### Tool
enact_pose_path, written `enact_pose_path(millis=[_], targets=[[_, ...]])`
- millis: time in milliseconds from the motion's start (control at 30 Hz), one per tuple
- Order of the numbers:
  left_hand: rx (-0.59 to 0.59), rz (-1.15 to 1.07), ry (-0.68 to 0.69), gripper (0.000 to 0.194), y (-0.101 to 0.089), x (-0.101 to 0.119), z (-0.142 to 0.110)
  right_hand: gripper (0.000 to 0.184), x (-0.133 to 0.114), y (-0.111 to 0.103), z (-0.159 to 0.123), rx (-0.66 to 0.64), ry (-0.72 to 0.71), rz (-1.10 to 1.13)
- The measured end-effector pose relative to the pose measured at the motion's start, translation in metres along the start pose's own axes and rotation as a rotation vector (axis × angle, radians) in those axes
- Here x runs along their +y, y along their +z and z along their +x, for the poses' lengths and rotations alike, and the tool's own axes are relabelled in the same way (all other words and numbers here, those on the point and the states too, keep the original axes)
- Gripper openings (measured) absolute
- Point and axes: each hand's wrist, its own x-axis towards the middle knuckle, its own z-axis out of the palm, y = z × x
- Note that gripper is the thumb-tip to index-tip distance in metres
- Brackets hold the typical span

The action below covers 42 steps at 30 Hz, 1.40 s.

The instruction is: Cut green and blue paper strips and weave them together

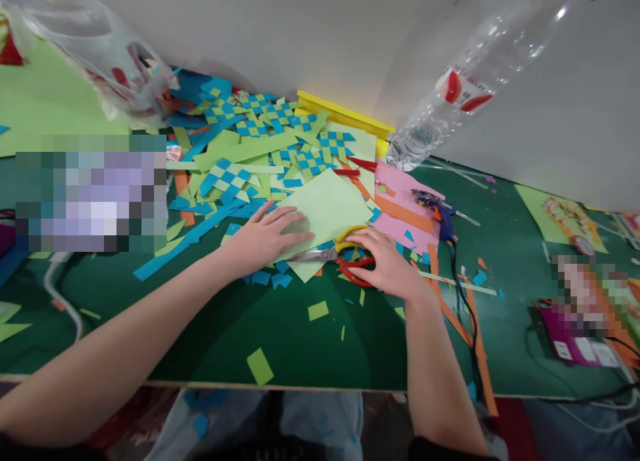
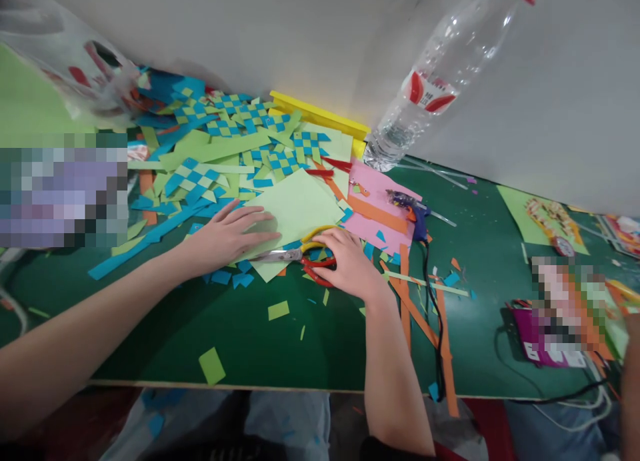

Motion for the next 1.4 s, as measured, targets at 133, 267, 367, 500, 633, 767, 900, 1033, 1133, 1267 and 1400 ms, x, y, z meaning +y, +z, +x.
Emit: enact_pose_path(millis=[133, 267, 367, 500, 633, 767, 900, 1033, 1133, 1267, 1400], targets=[[0.085, 0.003, -0.027, 0.034, 0.0, 0.011, 0.004, 0.043, 0.004, -0.006, -0.005, 0.001, 0.047, 0.003], [0.153, -0.006, -0.005, 0.03, -0.005, 0.01, 0.001, 0.044, 0.009, -0.011, -0.01, 0.016, 0.103, -0.017], [0.143, -0.003, 0.022, 0.03, -0.009, 0.003, -0.005, 0.043, 0.013, -0.012, -0.012, 0.022, 0.107, -0.025], [0.079, -0.029, 0.042, 0.03, -0.008, -0.004, -0.01, 0.043, 0.015, -0.013, -0.011, 0.03, 0.095, -0.036], [0.02, -0.048, 0.023, 0.036, -0.003, -0.004, -0.009, 0.04, 0.014, -0.014, -0.011, 0.042, 0.076, -0.037], [0.029, -0.027, 0.007, 0.037, 0.001, 0.0, -0.007, 0.04, 0.013, -0.015, -0.01, 0.061, 0.084, -0.047], [0.062, -0.009, 0.007, 0.038, 0.003, 0.005, -0.004, 0.04, 0.011, -0.012, -0.009, 0.067, 0.06, -0.06], [0.071, -0.027, 0.012, 0.034, 0.002, 0.006, -0.002, 0.04, 0.008, -0.011, -0.009, 0.07, 0.052, -0.057], [0.064, -0.064, 0.006, 0.033, 0.001, 0.002, -0.003, 0.041, 0.009, -0.011, -0.01, 0.066, 0.067, -0.054], [0.055, -0.086, -0.004, 0.036, 0.001, -0.003, -0.004, 0.043, 0.01, -0.01, -0.009, 0.058, 0.085, -0.057], [0.047, -0.085, -0.014, 0.037, 0.002, -0.004, -0.005, 0.042, 0.008, -0.008, -0.007, 0.052, 0.064, -0.038]])
